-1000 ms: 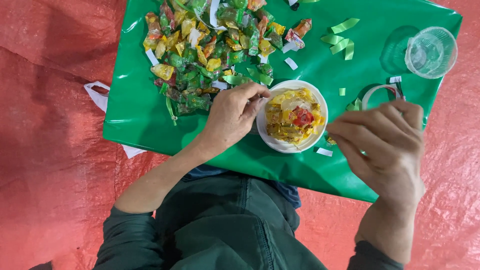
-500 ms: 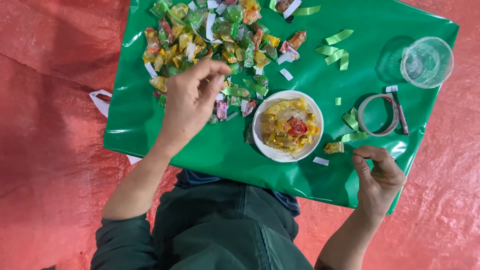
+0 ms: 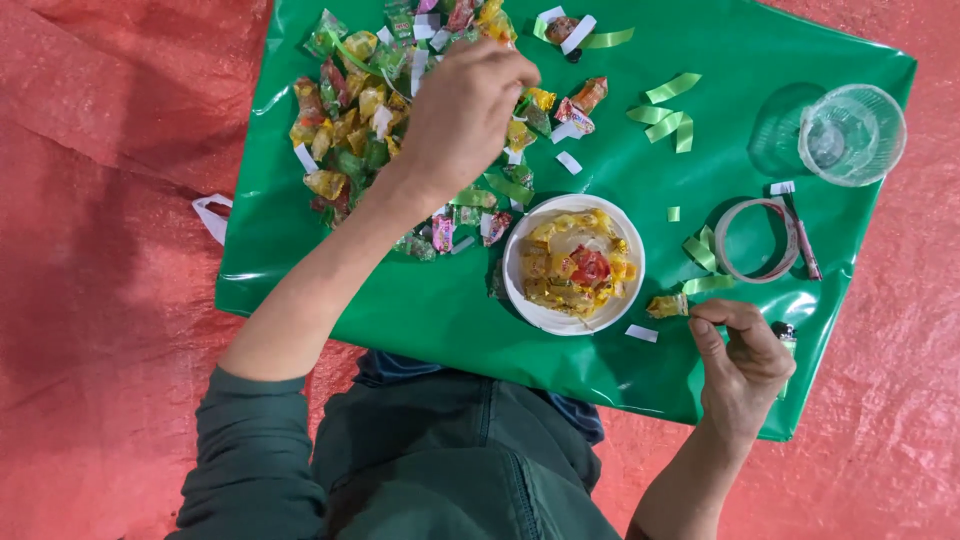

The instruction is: The person repeatedly picks individually wrapped candies from a pile on a green table, places them into a small white bowl, and then removes them again. The person handles the candies by hand without using any tools. The process is repetitive and does not show a clear final arrangement or destination for the candies.

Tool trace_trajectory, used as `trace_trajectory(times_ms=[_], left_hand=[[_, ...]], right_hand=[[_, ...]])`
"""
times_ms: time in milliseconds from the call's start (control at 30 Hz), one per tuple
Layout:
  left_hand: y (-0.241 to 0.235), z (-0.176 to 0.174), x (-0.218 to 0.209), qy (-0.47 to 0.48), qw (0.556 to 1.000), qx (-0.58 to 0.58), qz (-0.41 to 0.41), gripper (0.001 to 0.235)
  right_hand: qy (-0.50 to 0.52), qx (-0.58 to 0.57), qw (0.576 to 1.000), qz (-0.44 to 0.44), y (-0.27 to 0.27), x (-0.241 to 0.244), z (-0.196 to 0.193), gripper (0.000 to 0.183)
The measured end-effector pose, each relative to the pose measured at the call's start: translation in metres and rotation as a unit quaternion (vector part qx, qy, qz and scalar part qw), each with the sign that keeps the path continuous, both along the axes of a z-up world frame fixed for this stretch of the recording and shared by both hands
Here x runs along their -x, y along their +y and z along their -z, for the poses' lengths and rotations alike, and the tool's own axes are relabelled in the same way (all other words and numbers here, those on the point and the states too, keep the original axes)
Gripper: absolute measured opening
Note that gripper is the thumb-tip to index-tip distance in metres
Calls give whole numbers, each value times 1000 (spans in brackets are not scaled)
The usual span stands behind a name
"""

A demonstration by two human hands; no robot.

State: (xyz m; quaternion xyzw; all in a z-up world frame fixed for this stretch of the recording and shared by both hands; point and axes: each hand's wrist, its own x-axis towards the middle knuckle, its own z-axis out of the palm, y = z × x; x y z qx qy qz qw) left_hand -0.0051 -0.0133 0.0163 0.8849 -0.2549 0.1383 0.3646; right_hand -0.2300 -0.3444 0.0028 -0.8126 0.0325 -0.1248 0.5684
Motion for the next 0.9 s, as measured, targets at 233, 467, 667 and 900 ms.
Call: trace_trajectory(times_ms=[233, 467, 667, 900], left_hand=[[3, 27, -4, -82, 965, -246, 35, 36], [15, 19, 0, -92, 979, -181, 16, 13], [-17, 30, -23, -178, 951, -253, -19, 10], [-40, 38, -42, -142, 915, -378, 12, 39]], right_hand=[[15, 8, 1000, 14, 1, 5, -2, 6], [17, 6, 1000, 12, -2, 5, 4, 8], [17, -1, 1000, 10, 4, 7, 2, 9], [23, 1, 1000, 21, -2, 12, 1, 6]])
